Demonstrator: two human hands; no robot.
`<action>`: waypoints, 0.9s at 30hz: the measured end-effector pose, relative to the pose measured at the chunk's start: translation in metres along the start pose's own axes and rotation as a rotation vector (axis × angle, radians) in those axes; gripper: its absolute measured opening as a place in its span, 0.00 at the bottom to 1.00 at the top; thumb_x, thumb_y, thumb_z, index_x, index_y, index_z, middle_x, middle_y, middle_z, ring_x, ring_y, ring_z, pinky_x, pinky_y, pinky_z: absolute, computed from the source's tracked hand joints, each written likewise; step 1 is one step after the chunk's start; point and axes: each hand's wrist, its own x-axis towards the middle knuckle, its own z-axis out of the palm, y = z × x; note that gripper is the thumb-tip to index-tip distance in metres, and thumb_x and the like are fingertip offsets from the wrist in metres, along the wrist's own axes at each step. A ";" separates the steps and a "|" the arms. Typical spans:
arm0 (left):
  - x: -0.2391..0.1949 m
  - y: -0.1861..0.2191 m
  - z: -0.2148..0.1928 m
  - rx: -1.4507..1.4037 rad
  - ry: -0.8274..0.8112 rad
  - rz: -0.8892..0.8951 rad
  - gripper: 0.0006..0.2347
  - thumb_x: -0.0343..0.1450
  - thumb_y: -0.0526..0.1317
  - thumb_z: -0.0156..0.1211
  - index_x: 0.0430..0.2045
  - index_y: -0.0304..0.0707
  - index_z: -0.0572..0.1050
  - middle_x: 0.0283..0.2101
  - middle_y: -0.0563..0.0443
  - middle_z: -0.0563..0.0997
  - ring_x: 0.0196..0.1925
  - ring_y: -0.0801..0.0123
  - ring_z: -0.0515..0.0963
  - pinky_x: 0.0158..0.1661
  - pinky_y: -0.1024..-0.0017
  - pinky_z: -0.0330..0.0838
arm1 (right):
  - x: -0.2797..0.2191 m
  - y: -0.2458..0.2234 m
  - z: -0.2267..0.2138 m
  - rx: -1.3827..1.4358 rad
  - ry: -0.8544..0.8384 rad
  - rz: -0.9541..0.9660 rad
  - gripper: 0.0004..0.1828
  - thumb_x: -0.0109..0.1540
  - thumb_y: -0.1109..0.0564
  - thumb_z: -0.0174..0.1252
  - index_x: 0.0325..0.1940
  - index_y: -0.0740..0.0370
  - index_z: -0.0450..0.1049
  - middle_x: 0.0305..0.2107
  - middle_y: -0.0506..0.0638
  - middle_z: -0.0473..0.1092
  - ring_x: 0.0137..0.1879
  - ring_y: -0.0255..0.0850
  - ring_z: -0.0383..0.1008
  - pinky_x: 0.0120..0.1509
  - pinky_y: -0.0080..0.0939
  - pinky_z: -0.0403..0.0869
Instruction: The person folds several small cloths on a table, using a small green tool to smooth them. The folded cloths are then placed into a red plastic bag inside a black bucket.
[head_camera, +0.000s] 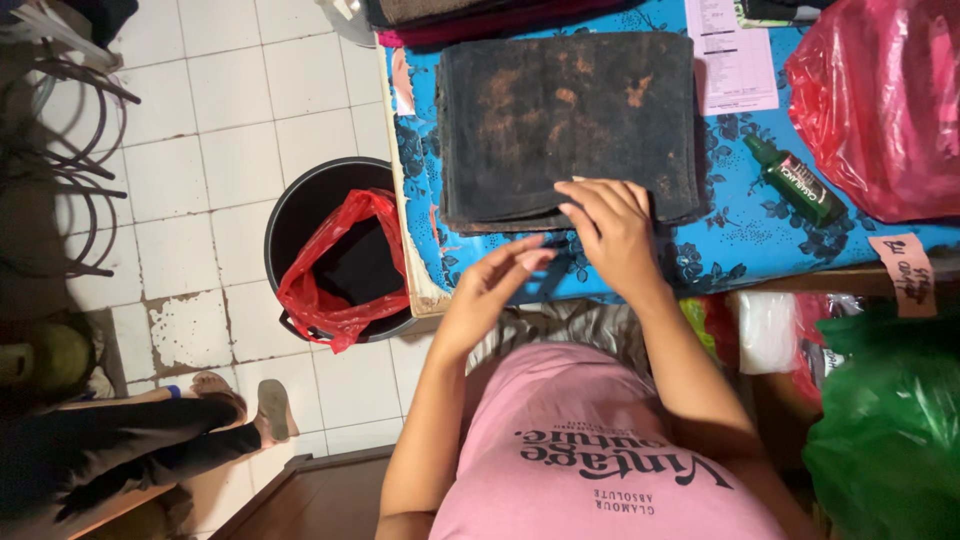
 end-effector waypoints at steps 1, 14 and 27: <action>0.004 -0.001 -0.002 -0.154 -0.048 0.013 0.21 0.77 0.42 0.56 0.63 0.27 0.68 0.54 0.49 0.83 0.58 0.70 0.81 0.60 0.75 0.72 | 0.002 0.001 0.000 0.019 -0.001 0.017 0.12 0.67 0.60 0.62 0.54 0.60 0.78 0.49 0.51 0.77 0.58 0.45 0.75 0.63 0.47 0.66; 0.067 0.021 -0.040 -0.079 0.358 0.035 0.23 0.71 0.41 0.65 0.57 0.24 0.68 0.47 0.44 0.81 0.43 0.69 0.84 0.37 0.69 0.82 | -0.043 -0.028 0.041 0.728 -0.029 0.447 0.13 0.66 0.57 0.61 0.53 0.62 0.74 0.45 0.50 0.77 0.50 0.42 0.78 0.56 0.40 0.76; 0.096 0.036 -0.075 0.203 0.233 0.020 0.19 0.74 0.41 0.65 0.52 0.19 0.72 0.42 0.43 0.84 0.42 0.71 0.82 0.44 0.75 0.76 | -0.027 0.118 -0.024 1.826 0.326 1.003 0.31 0.66 0.41 0.60 0.60 0.72 0.72 0.50 0.58 0.77 0.55 0.48 0.79 0.63 0.47 0.76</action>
